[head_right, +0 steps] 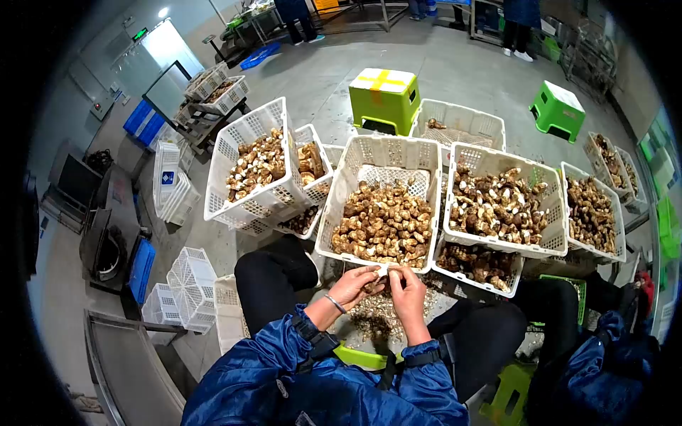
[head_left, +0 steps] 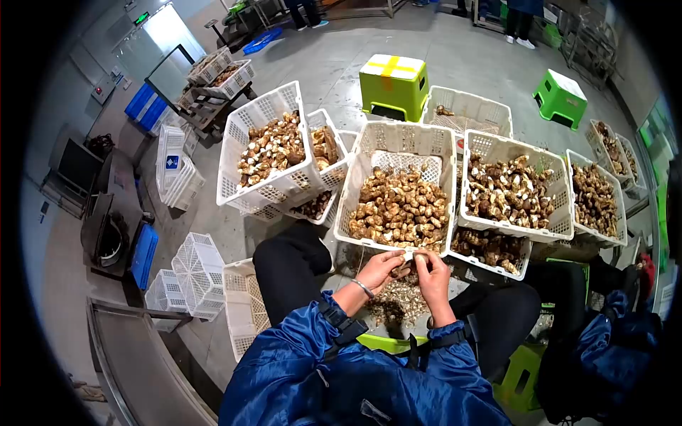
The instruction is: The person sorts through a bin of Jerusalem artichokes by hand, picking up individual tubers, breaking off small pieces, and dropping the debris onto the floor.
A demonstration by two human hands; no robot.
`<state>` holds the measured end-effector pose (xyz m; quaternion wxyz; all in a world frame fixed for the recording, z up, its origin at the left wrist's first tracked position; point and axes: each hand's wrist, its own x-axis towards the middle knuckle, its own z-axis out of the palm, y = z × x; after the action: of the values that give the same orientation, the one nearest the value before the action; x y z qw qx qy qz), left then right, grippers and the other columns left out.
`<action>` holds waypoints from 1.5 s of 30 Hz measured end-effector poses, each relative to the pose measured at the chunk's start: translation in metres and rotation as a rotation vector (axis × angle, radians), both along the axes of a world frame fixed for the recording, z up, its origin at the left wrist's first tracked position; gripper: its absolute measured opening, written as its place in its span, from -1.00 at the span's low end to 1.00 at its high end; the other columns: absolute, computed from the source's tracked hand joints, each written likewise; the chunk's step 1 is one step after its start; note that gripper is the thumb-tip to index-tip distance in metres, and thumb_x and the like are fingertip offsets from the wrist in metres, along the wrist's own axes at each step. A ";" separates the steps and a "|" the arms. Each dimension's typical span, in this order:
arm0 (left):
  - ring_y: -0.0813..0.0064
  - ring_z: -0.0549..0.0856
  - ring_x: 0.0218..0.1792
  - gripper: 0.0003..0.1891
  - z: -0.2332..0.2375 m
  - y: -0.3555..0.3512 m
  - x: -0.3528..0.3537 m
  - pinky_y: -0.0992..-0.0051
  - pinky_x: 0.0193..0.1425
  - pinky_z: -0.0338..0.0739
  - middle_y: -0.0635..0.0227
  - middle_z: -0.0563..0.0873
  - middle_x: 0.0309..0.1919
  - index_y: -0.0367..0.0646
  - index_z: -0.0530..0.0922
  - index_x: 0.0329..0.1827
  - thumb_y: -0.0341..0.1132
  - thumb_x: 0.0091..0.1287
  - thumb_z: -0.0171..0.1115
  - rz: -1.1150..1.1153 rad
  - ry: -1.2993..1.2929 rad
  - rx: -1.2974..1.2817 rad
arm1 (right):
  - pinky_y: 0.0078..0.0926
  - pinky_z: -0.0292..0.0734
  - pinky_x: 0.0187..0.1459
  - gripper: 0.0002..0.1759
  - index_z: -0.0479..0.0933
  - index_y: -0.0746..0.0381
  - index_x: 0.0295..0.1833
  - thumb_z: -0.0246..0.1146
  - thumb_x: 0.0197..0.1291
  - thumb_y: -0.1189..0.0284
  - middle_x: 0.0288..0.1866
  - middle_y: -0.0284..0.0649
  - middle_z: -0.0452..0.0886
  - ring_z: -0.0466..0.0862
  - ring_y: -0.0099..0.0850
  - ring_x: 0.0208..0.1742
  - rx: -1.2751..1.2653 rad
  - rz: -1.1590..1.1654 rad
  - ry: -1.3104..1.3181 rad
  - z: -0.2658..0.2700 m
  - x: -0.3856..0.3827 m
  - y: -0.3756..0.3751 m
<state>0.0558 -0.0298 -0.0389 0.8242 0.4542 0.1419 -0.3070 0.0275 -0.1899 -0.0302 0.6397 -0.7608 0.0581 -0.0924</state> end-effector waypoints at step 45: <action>0.70 0.59 -0.53 -0.71 0.001 0.012 0.005 0.65 -0.50 0.46 0.48 0.66 -0.39 -0.27 0.66 -0.05 -0.22 0.48 0.11 -0.126 -0.204 0.412 | -0.63 0.36 -0.35 -0.87 0.61 0.38 -0.13 0.27 0.26 0.55 -0.36 -0.35 0.55 0.39 -0.65 -0.40 -0.063 0.205 -0.059 0.017 -0.002 -0.008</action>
<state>0.0606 -0.0177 -0.0380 0.7035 0.6493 0.0887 -0.2750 0.0254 -0.1980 -0.0129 0.6230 -0.7794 -0.0418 -0.0508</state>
